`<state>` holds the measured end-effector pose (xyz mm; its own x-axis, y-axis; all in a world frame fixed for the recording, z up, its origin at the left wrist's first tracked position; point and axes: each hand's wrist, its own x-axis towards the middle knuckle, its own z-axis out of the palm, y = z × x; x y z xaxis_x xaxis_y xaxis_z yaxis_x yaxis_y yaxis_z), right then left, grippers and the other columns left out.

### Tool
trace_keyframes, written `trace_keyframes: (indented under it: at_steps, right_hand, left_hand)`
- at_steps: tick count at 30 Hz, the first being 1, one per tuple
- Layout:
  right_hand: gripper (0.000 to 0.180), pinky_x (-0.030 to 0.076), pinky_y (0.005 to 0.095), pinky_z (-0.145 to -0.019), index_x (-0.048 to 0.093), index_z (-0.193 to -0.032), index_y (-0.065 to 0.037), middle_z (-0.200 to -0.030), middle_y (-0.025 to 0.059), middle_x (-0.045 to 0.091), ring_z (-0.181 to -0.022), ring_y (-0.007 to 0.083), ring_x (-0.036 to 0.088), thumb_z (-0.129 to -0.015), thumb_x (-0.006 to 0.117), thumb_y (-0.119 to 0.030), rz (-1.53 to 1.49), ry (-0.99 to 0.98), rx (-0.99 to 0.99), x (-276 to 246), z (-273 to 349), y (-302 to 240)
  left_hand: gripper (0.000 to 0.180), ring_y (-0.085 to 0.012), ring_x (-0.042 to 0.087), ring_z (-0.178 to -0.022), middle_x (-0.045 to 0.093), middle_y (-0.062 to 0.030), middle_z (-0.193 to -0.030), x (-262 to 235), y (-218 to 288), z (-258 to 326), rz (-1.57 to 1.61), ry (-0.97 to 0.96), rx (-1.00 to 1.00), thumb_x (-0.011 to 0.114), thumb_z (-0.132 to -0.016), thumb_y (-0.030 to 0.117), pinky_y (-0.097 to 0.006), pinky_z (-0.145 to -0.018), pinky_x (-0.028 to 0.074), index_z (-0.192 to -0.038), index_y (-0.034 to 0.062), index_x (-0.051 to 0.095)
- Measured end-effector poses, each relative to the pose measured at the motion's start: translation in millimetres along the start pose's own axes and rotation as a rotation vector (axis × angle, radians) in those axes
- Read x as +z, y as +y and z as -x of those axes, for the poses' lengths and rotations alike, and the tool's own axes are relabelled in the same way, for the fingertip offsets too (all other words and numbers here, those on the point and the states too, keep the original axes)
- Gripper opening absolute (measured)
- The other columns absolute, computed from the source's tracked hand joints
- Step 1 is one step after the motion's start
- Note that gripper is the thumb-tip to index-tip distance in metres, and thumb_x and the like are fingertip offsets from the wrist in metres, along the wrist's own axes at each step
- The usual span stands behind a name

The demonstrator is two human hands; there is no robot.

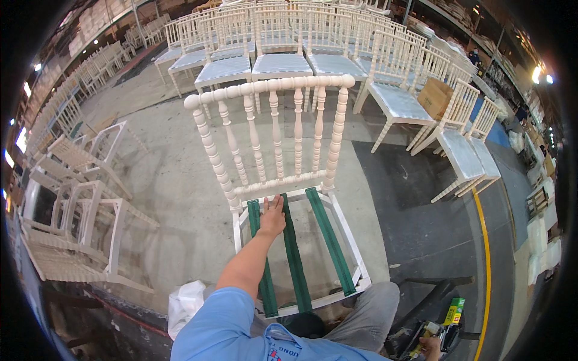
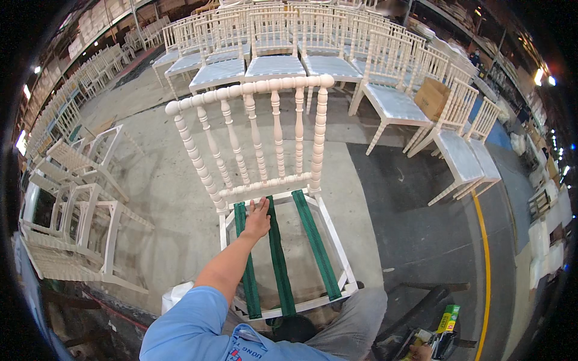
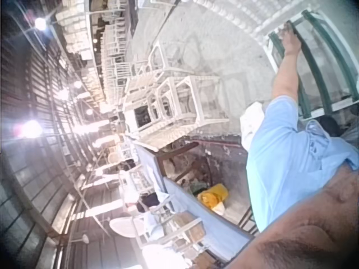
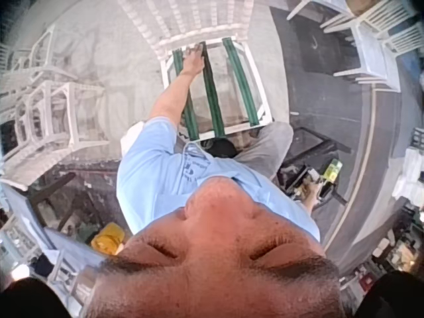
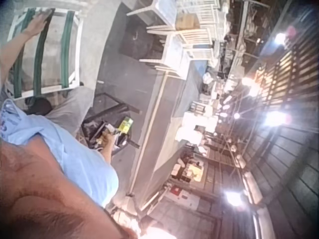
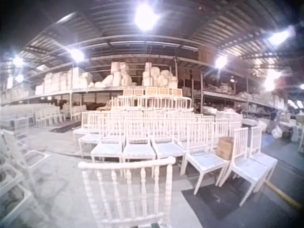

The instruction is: The person attaches green webbing strips to the seat frame of a white wooden chair. They position each strip, secure it with a staple gun, and trim excess material with scissors. The process is repeated for multiple parallel strips across the chair seat.

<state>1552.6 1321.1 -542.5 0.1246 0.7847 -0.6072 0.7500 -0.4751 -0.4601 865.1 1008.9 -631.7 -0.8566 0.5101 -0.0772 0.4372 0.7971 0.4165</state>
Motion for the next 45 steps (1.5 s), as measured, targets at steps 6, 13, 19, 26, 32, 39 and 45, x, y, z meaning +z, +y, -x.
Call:
trace_keyframes:
  at_steps: [6,13,19,26,32,39,45]
  right_hand:
    - [0.053,0.052,0.0402,-0.061,0.062,-0.115,-0.003,-0.092,0.0061,0.066,-0.072,0.0254,0.065,-0.064,0.069,0.008,-0.191,-0.049,-0.352,14.9,10.2,-13.4]
    - [0.055,0.053,0.0361,-0.08,0.058,-0.128,-0.005,-0.106,0.0054,0.065,-0.089,0.0202,0.063,-0.081,0.083,-0.016,-0.286,-0.195,-0.631,62.5,69.0,-148.9]
    - [0.04,0.052,0.0329,-0.063,0.065,-0.117,-0.001,-0.088,0.0046,0.067,-0.073,0.0155,0.063,-0.086,0.084,-0.019,-0.089,-0.717,-0.693,211.8,166.7,-321.2]
    - [0.029,0.051,0.0326,-0.048,0.067,-0.107,-0.002,-0.085,0.0038,0.067,-0.057,0.0159,0.062,-0.091,0.081,-0.022,-0.01,-0.948,-0.669,440.3,221.2,-389.3]
    - [0.029,0.049,0.0282,-0.043,0.068,-0.1,-0.002,-0.082,0.0041,0.068,-0.051,0.0137,0.061,-0.091,0.081,-0.026,0.035,-0.815,-0.721,524.1,218.9,-388.7]
    - [0.028,0.046,0.0287,-0.041,0.07,-0.104,0.001,-0.084,0.0074,0.069,-0.049,0.0145,0.059,-0.092,0.078,-0.023,0.031,-0.773,-0.829,544.5,210.6,-390.4]
    - [0.029,0.044,0.0288,-0.041,0.07,-0.103,0.002,-0.083,0.0077,0.069,-0.048,0.0142,0.057,-0.093,0.077,-0.024,0.077,-0.743,-0.837,551.4,210.5,-392.4]
  left_hand:
    - [0.071,-0.0437,0.014,-0.156,0.02,-0.0035,-0.171,-0.8,-3.3,1.0,-0.017,0.0,-0.002,0.06,-0.098,0.022,-0.052,-0.118,0.041,-0.161,0.0142,0.029]
    - [0.074,-0.0392,0.01,-0.158,0.019,-0.0009,-0.171,4.2,-8.1,6.2,0.007,-0.07,-0.059,0.064,-0.096,0.021,-0.054,-0.115,0.044,-0.161,0.0169,0.028]
    - [0.079,-0.0374,0.01,-0.158,0.018,0.0029,-0.171,10.2,-15.3,8.2,0.073,0.033,-0.041,0.067,-0.092,0.013,-0.059,-0.111,0.045,-0.161,0.0197,0.028]
    - [0.084,-0.0335,0.01,-0.159,0.016,0.0047,-0.171,15.9,-22.4,10.0,0.116,-0.007,-0.055,0.067,-0.09,0.01,-0.061,-0.111,0.043,-0.162,0.0228,0.027]
    - [0.081,-0.0309,0.012,-0.159,0.015,0.0075,-0.172,17.9,-25.1,9.7,0.076,0.005,-0.058,0.057,-0.091,0.003,-0.06,-0.113,0.043,-0.162,0.0244,0.027]
    - [0.079,-0.0317,0.009,-0.16,0.013,0.0045,-0.173,20.3,-29.1,7.8,0.102,-0.029,-0.047,0.056,-0.092,0.006,-0.06,-0.122,0.03,-0.163,0.0216,0.025]
    - [0.08,-0.0323,0.01,-0.159,0.014,0.0041,-0.172,23.8,-28.8,8.0,0.094,0.007,-0.044,0.057,-0.092,0.006,-0.06,-0.122,0.029,-0.163,0.0203,0.025]
